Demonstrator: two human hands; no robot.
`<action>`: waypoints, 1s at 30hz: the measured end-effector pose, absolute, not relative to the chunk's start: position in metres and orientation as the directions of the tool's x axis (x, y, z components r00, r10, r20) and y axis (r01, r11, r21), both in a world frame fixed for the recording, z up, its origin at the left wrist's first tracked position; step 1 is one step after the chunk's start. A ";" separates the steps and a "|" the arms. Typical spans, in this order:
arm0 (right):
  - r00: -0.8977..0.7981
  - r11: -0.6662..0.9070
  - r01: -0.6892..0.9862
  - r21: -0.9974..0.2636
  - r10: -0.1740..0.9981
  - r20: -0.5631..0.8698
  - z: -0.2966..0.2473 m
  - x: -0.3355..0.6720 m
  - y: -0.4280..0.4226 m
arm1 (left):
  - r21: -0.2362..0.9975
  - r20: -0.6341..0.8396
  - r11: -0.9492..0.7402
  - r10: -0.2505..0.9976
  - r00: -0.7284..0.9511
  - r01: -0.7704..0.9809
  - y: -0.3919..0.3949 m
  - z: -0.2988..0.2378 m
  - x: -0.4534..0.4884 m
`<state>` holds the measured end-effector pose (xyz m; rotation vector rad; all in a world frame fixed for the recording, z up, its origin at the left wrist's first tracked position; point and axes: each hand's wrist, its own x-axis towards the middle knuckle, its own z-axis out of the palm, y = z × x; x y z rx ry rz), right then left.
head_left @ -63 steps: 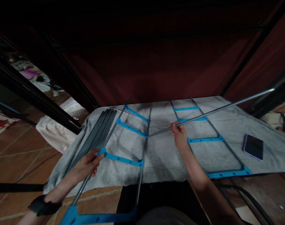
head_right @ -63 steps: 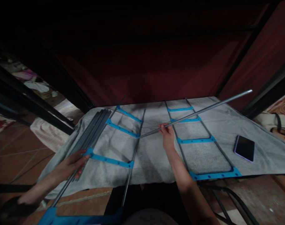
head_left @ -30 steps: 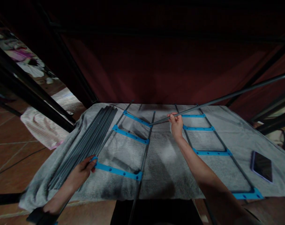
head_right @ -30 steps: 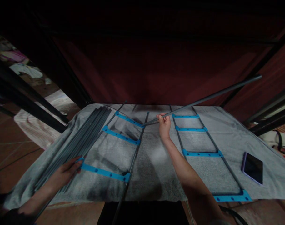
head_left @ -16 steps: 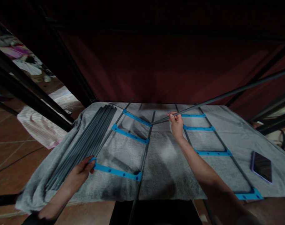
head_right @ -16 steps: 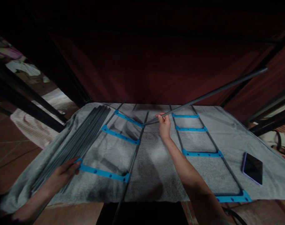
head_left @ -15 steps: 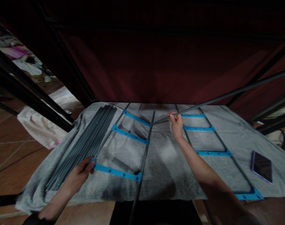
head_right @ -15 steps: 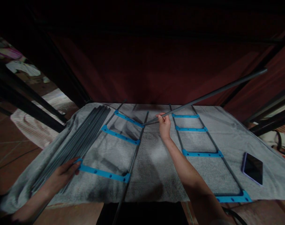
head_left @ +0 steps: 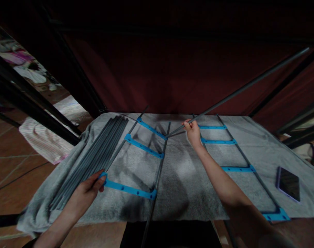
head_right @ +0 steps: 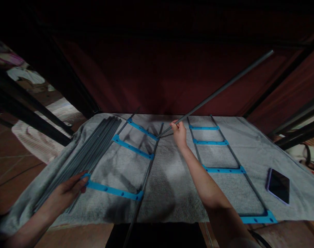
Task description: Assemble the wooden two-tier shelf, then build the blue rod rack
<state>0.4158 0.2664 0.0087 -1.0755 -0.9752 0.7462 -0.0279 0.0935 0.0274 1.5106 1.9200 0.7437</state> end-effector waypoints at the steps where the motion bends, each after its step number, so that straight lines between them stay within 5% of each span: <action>1: 0.393 0.344 0.005 -0.939 0.863 0.318 0.009 0.415 0.269 | 0.725 -0.096 0.194 0.979 -0.181 0.661 0.093 0.030 -0.026; 18: 0.460 0.365 -0.002 -0.931 0.827 0.324 -0.005 0.428 0.263 | 0.766 -0.086 0.142 0.989 -0.119 0.626 0.091 0.030 -0.021; 25: 0.494 0.322 0.004 -0.947 0.822 0.282 0.000 0.433 0.258 | 0.830 -0.338 0.324 0.940 -0.052 0.455 0.081 0.049 -0.012; 30: 0.582 0.300 -0.053 -0.953 0.784 0.214 0.017 0.447 0.251 | 0.857 -0.349 0.314 0.937 0.011 0.409 0.081 0.061 -0.009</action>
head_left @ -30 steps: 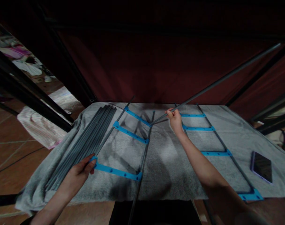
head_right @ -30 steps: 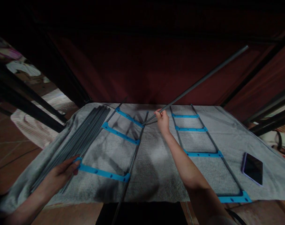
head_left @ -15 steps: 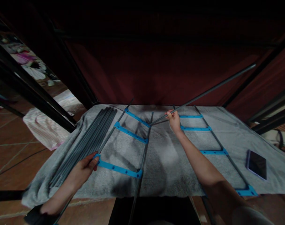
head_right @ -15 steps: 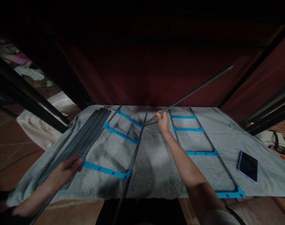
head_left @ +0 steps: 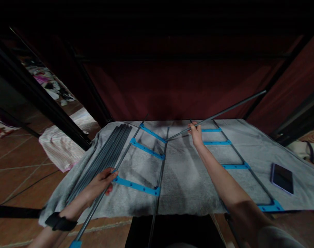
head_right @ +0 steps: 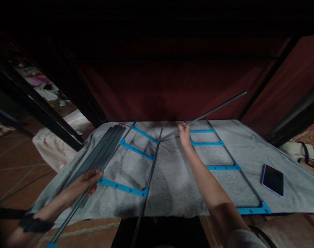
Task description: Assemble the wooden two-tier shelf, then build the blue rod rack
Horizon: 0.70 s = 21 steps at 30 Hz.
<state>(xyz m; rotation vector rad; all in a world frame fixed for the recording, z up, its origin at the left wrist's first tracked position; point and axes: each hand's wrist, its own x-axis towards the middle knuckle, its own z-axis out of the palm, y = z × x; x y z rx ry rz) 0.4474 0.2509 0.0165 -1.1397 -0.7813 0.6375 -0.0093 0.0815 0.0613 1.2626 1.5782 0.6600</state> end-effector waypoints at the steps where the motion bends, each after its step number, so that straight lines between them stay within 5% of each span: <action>1: 0.590 0.303 -0.059 -0.951 0.779 0.212 0.019 0.451 0.249 | 0.866 -0.345 0.302 0.938 0.039 0.398 0.083 0.063 -0.008; 6: 0.569 0.257 -0.099 -0.961 0.807 0.157 0.025 0.462 0.241 | 0.853 -0.370 0.337 0.929 0.005 0.399 0.092 0.062 -0.002; 13: 0.552 0.245 -0.090 -0.965 0.819 0.156 0.021 0.466 0.245 | 0.745 -0.368 0.231 0.925 0.096 0.626 0.102 0.051 0.001; 21: 0.536 0.225 -0.164 -0.961 0.838 0.105 0.027 0.461 0.240 | 0.766 -0.316 0.188 0.943 0.106 0.615 0.098 0.064 0.011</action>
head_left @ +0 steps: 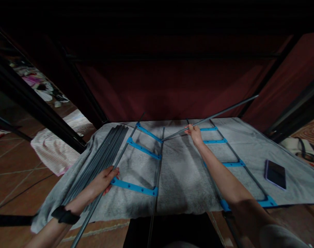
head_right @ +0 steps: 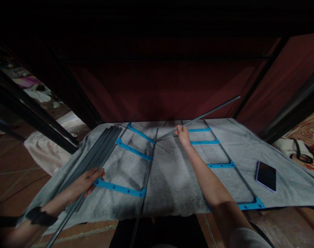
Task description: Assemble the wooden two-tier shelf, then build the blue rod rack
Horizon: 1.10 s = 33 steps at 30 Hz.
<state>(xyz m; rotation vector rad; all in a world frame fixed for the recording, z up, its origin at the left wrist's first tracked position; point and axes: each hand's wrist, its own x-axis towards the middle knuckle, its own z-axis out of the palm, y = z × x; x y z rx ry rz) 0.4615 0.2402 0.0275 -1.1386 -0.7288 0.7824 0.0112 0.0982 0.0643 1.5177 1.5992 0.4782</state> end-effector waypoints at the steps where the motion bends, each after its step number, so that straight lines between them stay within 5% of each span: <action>1: 0.530 0.215 -0.186 -0.959 0.844 0.086 0.029 0.461 0.239 | 0.764 -0.304 0.182 0.948 0.096 0.619 0.098 0.069 0.012; 13: 0.329 0.000 -0.628 -0.778 0.906 -0.266 0.003 0.429 0.246 | 0.496 -0.171 0.196 0.977 -0.126 0.846 0.120 0.135 -0.048; 23: 0.344 0.061 -0.629 -0.775 0.916 -0.208 -0.029 0.380 0.260 | 0.220 -0.040 -0.044 0.998 0.054 0.975 0.141 0.157 -0.020; 28: 0.411 0.137 -0.582 -0.801 0.900 -0.145 -0.032 0.387 0.254 | 0.357 -0.063 -0.014 0.997 0.039 0.934 0.140 0.153 -0.025; 33: 0.521 0.239 -0.474 -0.848 0.852 -0.051 -0.015 0.420 0.239 | 0.593 -0.275 0.185 0.961 -0.019 0.784 0.134 0.146 -0.041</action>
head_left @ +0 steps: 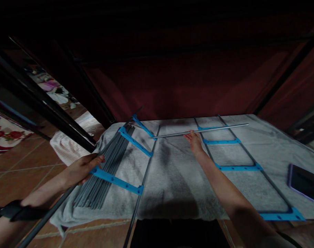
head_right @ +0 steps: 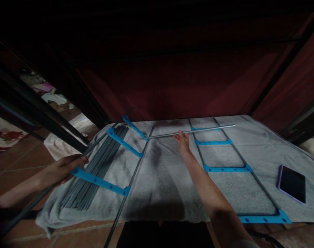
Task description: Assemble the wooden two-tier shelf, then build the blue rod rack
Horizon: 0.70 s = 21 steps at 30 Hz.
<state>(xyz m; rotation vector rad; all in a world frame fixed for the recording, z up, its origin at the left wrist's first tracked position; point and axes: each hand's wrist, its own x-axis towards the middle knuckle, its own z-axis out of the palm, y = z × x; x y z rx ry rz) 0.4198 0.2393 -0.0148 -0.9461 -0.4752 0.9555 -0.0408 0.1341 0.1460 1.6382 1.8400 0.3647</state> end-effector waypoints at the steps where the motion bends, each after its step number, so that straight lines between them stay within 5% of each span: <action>1: 0.542 0.265 -0.448 -0.854 0.840 -0.023 -0.008 0.427 0.238 | 0.619 -0.315 0.223 0.949 -0.022 0.753 0.132 0.141 -0.040; 10: 0.741 0.582 -0.314 -0.750 0.644 0.189 0.063 0.448 0.243 | 0.799 -0.426 0.361 0.904 0.029 0.481 0.116 0.050 -0.043; 21: 0.716 0.548 -0.240 -0.802 0.657 0.235 0.094 0.391 0.300 | 0.798 -0.416 0.401 0.907 -0.070 0.450 0.116 -0.029 -0.043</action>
